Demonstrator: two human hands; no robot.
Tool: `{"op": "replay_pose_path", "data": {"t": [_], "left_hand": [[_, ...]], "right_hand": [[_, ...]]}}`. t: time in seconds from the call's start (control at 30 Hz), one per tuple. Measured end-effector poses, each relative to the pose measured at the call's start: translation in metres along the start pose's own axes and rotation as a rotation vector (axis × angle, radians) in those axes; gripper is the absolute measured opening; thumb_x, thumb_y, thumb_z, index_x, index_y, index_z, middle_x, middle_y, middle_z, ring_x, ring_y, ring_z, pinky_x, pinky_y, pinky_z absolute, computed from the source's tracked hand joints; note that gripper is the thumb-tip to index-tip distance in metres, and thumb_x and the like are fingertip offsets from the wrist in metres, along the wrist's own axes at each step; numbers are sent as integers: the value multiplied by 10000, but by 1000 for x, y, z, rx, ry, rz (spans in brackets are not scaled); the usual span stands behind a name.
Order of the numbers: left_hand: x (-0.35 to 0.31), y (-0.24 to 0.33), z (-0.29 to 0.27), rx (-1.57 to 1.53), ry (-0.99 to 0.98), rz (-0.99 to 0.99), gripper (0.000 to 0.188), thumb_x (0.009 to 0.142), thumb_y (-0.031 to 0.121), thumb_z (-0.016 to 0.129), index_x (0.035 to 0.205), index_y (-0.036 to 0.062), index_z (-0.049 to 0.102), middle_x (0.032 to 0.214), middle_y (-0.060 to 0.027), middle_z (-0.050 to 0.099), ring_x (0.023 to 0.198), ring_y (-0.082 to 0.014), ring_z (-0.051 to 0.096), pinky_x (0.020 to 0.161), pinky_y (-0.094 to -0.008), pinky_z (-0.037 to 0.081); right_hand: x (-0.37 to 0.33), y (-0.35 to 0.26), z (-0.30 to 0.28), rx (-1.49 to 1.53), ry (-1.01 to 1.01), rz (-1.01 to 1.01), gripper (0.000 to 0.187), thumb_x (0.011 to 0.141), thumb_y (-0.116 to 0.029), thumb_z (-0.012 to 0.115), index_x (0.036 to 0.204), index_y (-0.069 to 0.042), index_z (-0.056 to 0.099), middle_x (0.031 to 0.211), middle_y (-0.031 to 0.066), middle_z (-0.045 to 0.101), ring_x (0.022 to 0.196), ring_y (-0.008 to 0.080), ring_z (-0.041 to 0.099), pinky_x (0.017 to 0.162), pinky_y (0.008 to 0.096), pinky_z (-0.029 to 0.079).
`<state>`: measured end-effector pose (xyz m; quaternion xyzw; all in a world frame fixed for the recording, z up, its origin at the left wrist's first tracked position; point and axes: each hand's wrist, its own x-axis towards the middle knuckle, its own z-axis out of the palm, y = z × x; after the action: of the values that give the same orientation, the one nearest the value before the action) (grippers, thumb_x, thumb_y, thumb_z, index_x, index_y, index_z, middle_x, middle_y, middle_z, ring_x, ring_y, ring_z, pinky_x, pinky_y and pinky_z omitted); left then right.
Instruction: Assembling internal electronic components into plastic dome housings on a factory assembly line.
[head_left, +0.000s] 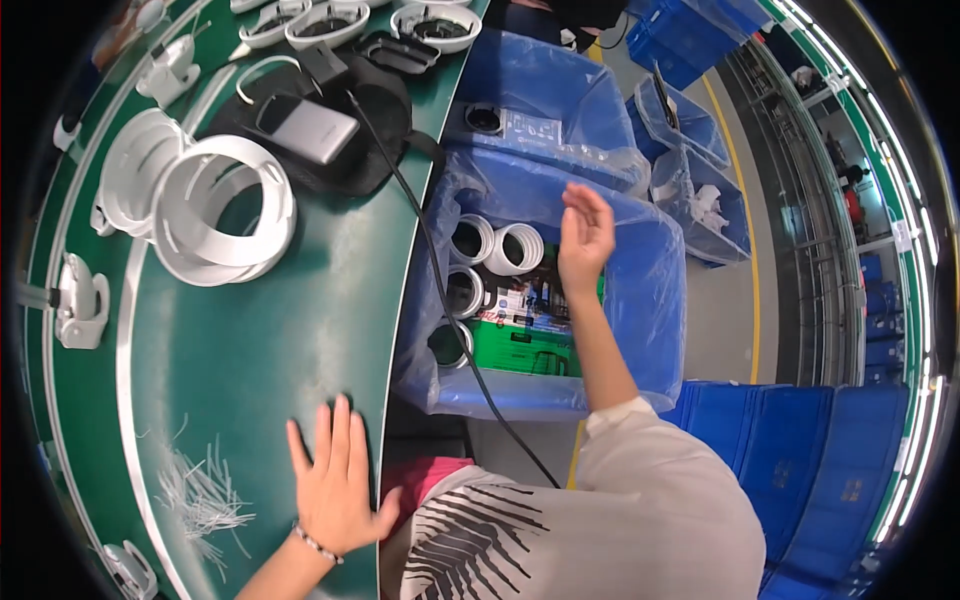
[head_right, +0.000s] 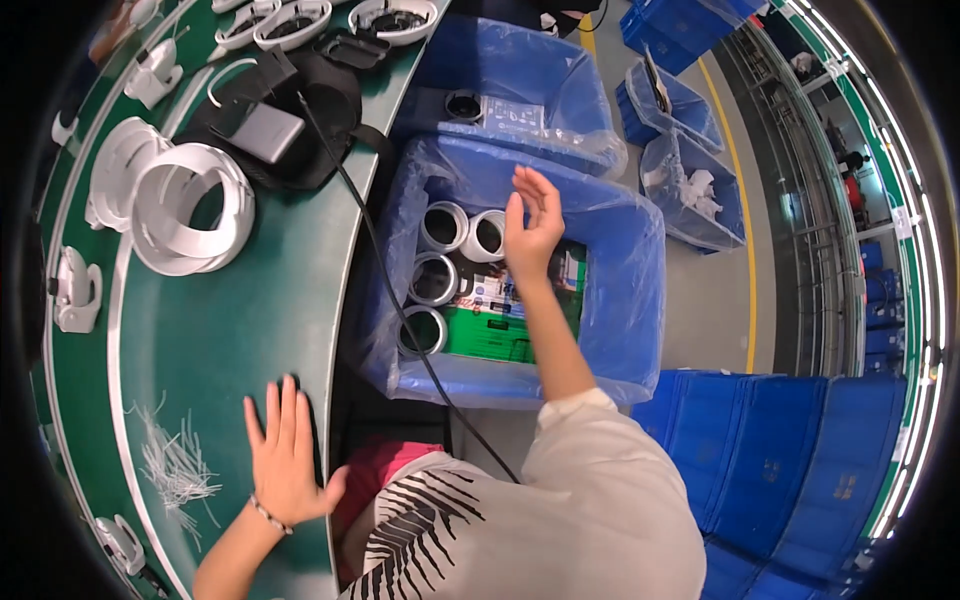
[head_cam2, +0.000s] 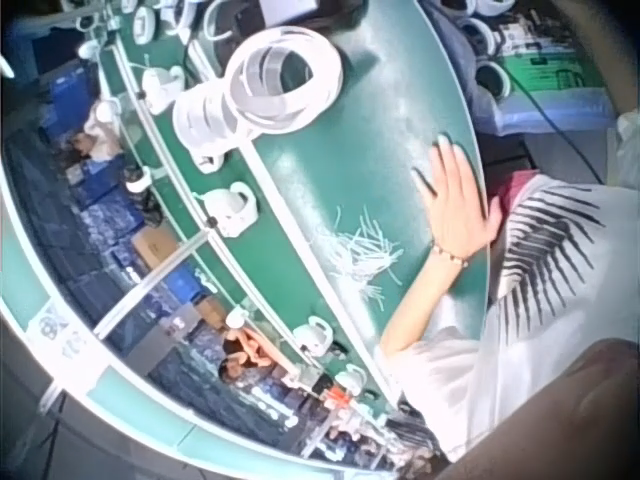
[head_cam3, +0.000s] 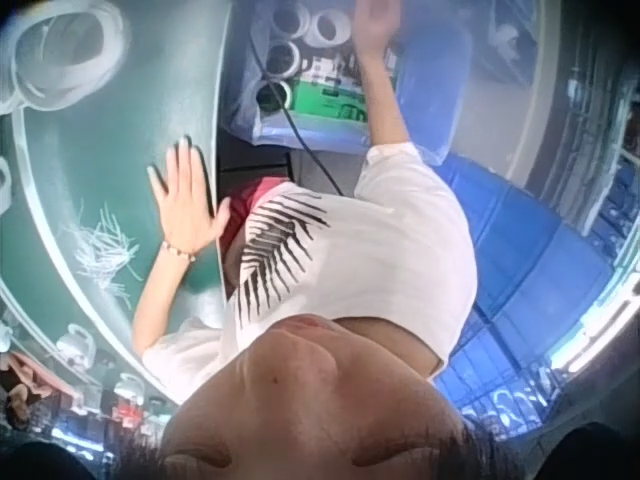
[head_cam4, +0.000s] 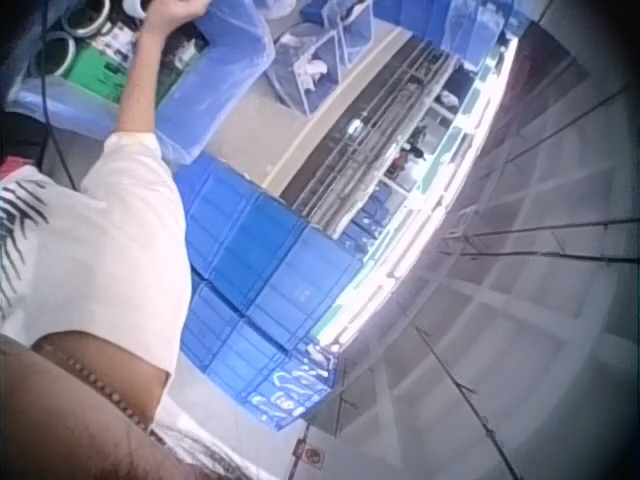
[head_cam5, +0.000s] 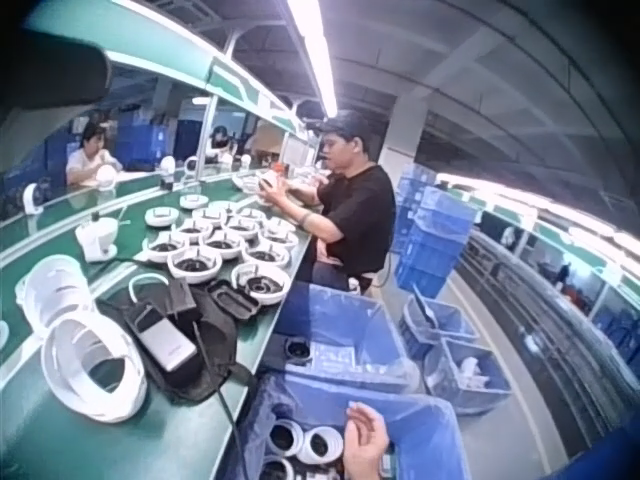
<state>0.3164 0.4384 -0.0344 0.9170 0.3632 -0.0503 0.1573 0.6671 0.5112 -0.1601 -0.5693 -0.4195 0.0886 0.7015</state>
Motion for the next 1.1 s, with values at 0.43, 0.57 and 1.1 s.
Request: {"op": "replay_pose_path", "data": {"t": [0.43,0.57,1.1], "left_hand": [[13,-7,-6,-253,73,31,818,567,229,519,1289,-40,243,1367,-177,229,1261,-270,257,979,-549,149],[-6,9,-15,-158,40,22,804,585,281,542,1274,-38,278,1392,-158,177,1292,-241,182,1003,-516,141],[-70,27,13,-194,390,145,787,549,205,547,1224,-111,296,1339,-223,236,1278,-280,202,1025,-505,114]], "right_hand": [[-82,287,-80,-1136,-1424,389,782,582,-472,676,1225,-108,421,1187,150,481,1116,297,435,948,381,337],[-106,274,-85,-1481,-1233,528,694,624,-443,649,1218,-151,440,1197,144,476,1144,324,401,951,442,317],[-44,35,-138,-566,-618,193,516,622,-250,732,1025,20,557,1029,124,585,978,234,539,890,336,383]]}}
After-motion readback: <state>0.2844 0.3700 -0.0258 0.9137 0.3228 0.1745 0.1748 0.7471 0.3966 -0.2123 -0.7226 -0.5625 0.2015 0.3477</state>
